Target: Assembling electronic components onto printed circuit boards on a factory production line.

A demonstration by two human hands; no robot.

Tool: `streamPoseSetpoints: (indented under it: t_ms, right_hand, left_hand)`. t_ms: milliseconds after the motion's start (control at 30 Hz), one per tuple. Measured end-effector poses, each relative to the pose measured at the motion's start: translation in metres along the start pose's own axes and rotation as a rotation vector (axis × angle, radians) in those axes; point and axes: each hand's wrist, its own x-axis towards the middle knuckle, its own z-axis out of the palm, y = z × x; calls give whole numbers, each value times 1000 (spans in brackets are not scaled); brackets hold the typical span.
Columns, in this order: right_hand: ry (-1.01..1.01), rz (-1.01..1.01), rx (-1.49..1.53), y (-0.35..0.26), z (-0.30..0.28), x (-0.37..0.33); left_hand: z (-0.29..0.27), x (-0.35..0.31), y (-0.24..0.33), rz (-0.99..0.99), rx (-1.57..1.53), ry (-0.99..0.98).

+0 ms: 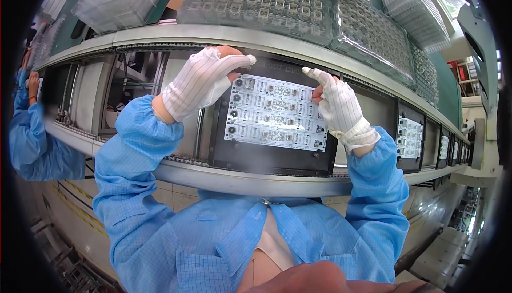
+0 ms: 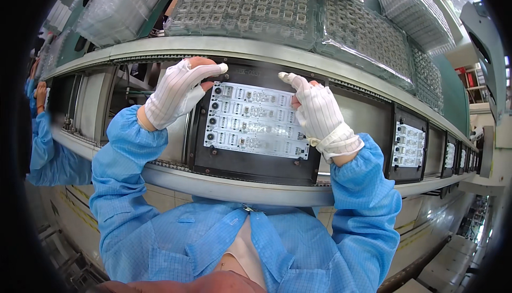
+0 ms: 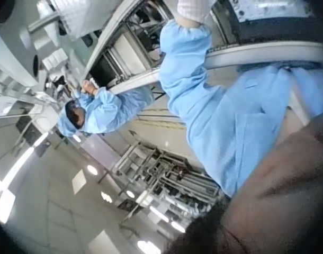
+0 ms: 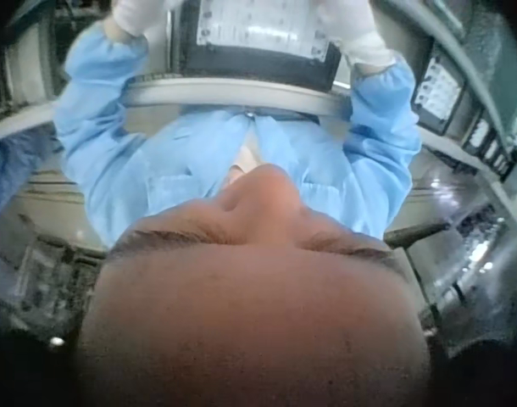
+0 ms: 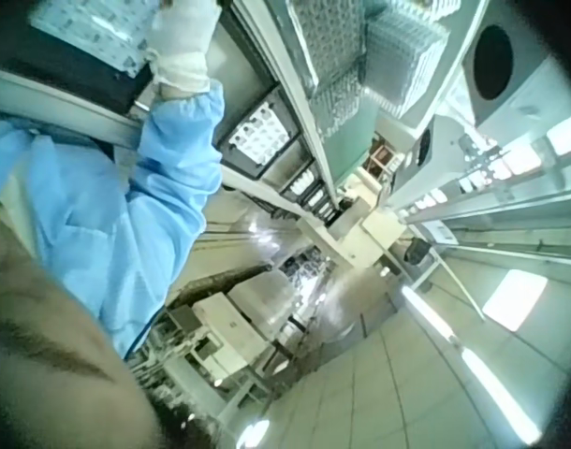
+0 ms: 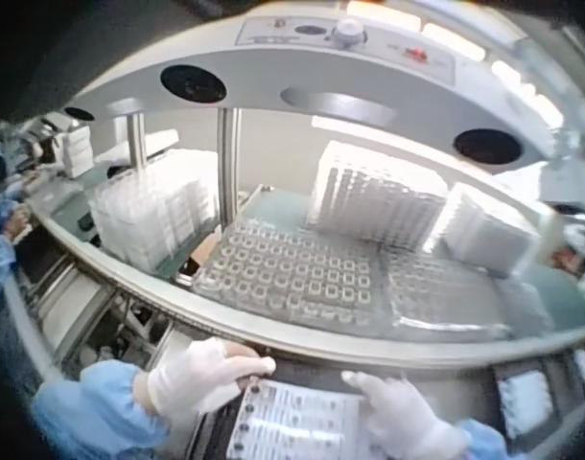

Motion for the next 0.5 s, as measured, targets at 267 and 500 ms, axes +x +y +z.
streamPoseSetpoints:
  t_ms: [267, 500]
  right_hand:
    - [-22, -50, -67, 1, -5, 2]
    - [157, -252, -350, 0, 19, -14]
  left_hand:
    - [-2, -1, -4, 64, 39, 29]
    - [-6, 33, -17, -47, 150, 134]
